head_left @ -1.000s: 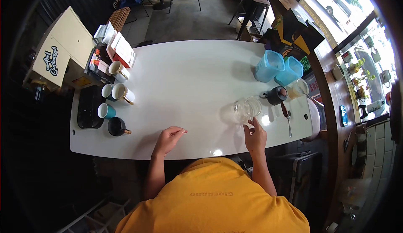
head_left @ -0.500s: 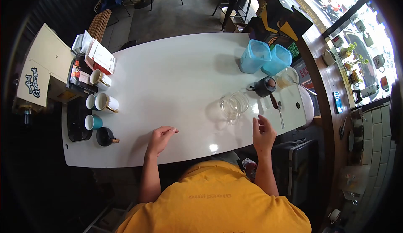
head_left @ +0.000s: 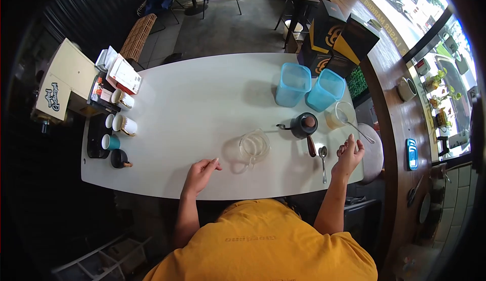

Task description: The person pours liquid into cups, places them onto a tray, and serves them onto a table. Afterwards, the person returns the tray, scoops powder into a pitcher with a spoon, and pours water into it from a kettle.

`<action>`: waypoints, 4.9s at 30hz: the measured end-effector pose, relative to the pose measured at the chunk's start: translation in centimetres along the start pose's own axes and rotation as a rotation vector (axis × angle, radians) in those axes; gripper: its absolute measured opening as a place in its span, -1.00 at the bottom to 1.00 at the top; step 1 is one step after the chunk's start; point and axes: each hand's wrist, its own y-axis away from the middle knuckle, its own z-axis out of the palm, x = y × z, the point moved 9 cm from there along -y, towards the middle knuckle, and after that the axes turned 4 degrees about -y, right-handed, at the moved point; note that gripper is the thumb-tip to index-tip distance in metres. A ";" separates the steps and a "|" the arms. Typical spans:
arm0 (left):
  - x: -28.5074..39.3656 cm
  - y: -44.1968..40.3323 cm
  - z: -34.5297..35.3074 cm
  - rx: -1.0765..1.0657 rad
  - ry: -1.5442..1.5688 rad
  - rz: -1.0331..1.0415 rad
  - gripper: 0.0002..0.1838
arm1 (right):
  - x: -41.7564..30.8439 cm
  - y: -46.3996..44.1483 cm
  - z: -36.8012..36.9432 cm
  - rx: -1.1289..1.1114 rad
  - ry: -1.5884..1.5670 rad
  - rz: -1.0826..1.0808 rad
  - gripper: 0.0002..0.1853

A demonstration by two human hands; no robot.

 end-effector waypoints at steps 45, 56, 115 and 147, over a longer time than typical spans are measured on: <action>0.4 -1.0 12.7 -0.163 0.081 -0.007 -0.63 | -7.4 -4.0 0.4 -0.300 0.655 -0.794 -0.75; -0.2 -1.2 12.9 -0.139 0.076 0.003 -0.62 | -8.2 -3.8 -1.0 -0.206 0.606 -0.743 -0.74; 0.2 -1.2 13.1 -0.107 0.146 0.025 -0.59 | -2.6 -10.7 15.5 -0.338 0.949 -0.631 -0.68; 4.6 -0.2 11.0 -0.011 0.256 0.153 -0.57 | -9.1 -10.1 8.1 -0.228 0.341 -0.540 -0.75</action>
